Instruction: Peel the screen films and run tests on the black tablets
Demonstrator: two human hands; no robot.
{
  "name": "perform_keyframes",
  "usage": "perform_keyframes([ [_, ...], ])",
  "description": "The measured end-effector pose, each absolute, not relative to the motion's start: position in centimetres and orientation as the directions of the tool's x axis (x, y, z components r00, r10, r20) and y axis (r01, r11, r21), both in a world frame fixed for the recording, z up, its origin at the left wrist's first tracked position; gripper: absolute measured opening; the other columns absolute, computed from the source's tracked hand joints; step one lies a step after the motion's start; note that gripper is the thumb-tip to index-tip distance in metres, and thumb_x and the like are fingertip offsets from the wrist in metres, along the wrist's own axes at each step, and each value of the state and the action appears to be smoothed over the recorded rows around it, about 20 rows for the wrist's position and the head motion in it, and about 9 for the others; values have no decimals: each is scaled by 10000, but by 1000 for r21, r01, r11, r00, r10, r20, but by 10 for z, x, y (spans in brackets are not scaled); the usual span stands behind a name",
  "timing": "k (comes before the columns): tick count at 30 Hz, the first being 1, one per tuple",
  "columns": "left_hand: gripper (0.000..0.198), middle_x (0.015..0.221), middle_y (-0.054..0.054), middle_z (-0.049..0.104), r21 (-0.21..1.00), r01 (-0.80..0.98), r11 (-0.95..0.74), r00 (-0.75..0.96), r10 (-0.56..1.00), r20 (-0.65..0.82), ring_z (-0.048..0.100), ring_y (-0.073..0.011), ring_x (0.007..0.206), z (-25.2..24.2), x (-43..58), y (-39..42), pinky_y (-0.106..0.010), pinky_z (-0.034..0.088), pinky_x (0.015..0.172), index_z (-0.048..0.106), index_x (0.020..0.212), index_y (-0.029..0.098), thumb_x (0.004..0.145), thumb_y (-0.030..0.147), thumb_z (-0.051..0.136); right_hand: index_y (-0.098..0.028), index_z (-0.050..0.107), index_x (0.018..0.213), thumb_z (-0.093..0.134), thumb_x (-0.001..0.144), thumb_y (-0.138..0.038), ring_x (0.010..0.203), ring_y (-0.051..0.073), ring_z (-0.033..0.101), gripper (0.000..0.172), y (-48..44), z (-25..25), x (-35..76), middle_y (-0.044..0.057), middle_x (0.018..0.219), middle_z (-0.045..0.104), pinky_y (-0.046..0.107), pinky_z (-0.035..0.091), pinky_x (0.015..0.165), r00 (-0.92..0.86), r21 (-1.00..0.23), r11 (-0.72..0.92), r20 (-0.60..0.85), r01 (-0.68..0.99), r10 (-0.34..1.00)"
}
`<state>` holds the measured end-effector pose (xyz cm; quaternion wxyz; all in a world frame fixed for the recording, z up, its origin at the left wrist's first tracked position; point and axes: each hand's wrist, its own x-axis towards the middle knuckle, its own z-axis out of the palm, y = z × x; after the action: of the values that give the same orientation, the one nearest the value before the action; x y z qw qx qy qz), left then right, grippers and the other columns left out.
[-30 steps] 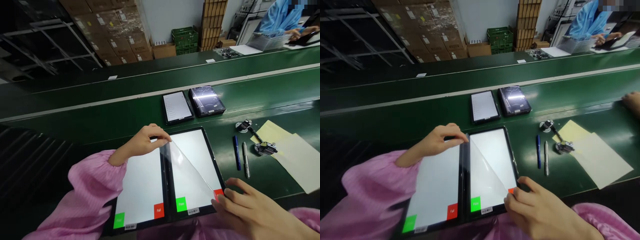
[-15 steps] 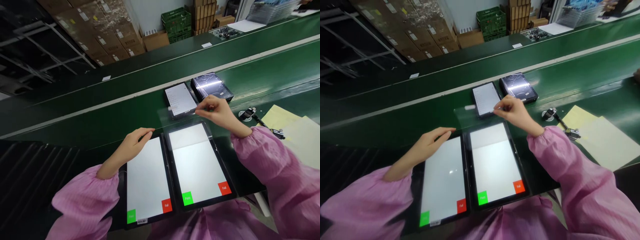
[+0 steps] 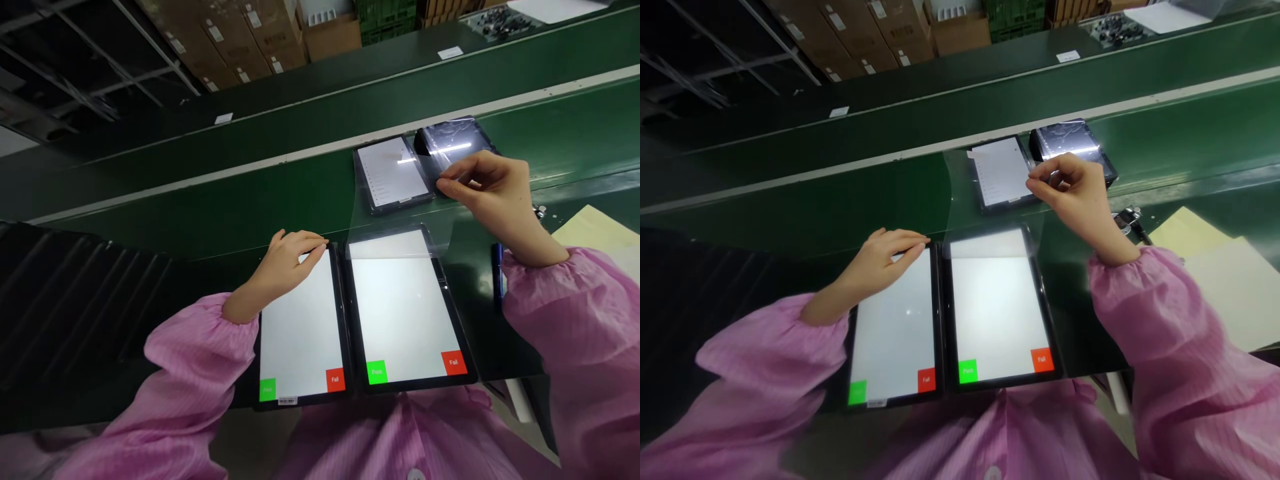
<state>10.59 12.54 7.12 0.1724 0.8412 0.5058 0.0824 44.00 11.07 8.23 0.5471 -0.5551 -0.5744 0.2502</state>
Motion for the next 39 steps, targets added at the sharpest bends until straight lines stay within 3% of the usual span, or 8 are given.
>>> perform_keyframes([
  [8, 209, 991, -26, 772, 279, 516, -810, 804, 571, 167, 748, -212, 940, 84, 60, 37, -632, 350, 1243, 732, 1007, 273, 1030, 407, 574, -242, 693, 734, 788, 776, -178, 670, 137, 575, 122, 103, 82, 441, -6, 797, 722, 322, 435, 602, 207, -887, 250, 348, 388, 914],
  [13, 245, 1001, -73, 730, 129, 608, -783, 775, 621, 118, 726, -267, 895, 77, 17, -31, -742, 401, 1163, 687, 983, 246, 1008, 465, 581, -249, 686, 747, 804, 814, -147, 672, 139, 563, 169, 102, 83, 434, 2, 840, 732, 334, 414, 614, 196, -896, 202, 297, 396, 935],
  [16, 119, 1005, -70, 728, 95, 663, -743, 738, 669, 86, 734, -284, 900, 71, 0, -48, -764, 423, 1133, 691, 932, 251, 974, 320, 605, -244, 692, 739, 809, 806, -133, 666, 136, 573, 175, 102, 84, 430, 2, 826, 731, 336, 407, 611, 198, -895, 208, 304, 395, 932],
  [20, 186, 947, -29, 728, 57, 661, -749, 742, 663, 100, 734, -241, 864, 68, -12, -48, -726, 432, 1154, 707, 857, 263, 929, 137, 591, -238, 705, 720, 842, 773, -138, 664, 142, 592, 179, 99, 85, 427, 15, 824, 745, 349, 418, 619, 200, -902, 198, 290, 382, 936],
  [25, 191, 820, 22, 692, 72, 540, -839, 824, 544, 159, 672, -159, 709, 73, -15, -36, -587, 501, 1151, 713, 832, 278, 975, 205, 609, -241, 707, 713, 848, 764, -145, 688, 142, 594, 178, 89, 88, 426, 15, 820, 736, 356, 437, 634, 219, -883, 201, 315, 425, 923],
  [32, 258, 725, 35, 621, 26, 728, -685, 587, 642, 493, 633, -172, 683, 94, 11, 20, -543, 521, 1080, 684, 783, 308, 1023, 375, 615, -272, 672, 735, 932, 673, -562, 711, 202, 683, 394, 52, 93, 420, 9, 755, 724, 393, 544, 653, 112, -897, 174, 238, 407, 965],
  [36, 322, 800, -8, 609, 176, 860, -479, 331, 787, 521, 633, -233, 845, 106, 21, 79, -592, 480, 1097, 696, 739, 301, 973, 517, 651, -283, 648, 788, 789, 679, -855, 613, 236, 706, 599, 28, 92, 417, 42, 718, 735, 385, 565, 522, -19, -873, 92, 94, 478, 995],
  [39, 300, 826, -4, 598, 311, 843, -439, 230, 817, 529, 630, -247, 923, 108, 23, 112, -587, 467, 1113, 687, 766, 275, 918, 532, 715, -309, 675, 834, 688, 792, -863, 684, 266, 742, 557, 12, 93, 414, 89, 825, 771, 374, 583, 511, -157, -816, 131, 50, 562, 986],
])
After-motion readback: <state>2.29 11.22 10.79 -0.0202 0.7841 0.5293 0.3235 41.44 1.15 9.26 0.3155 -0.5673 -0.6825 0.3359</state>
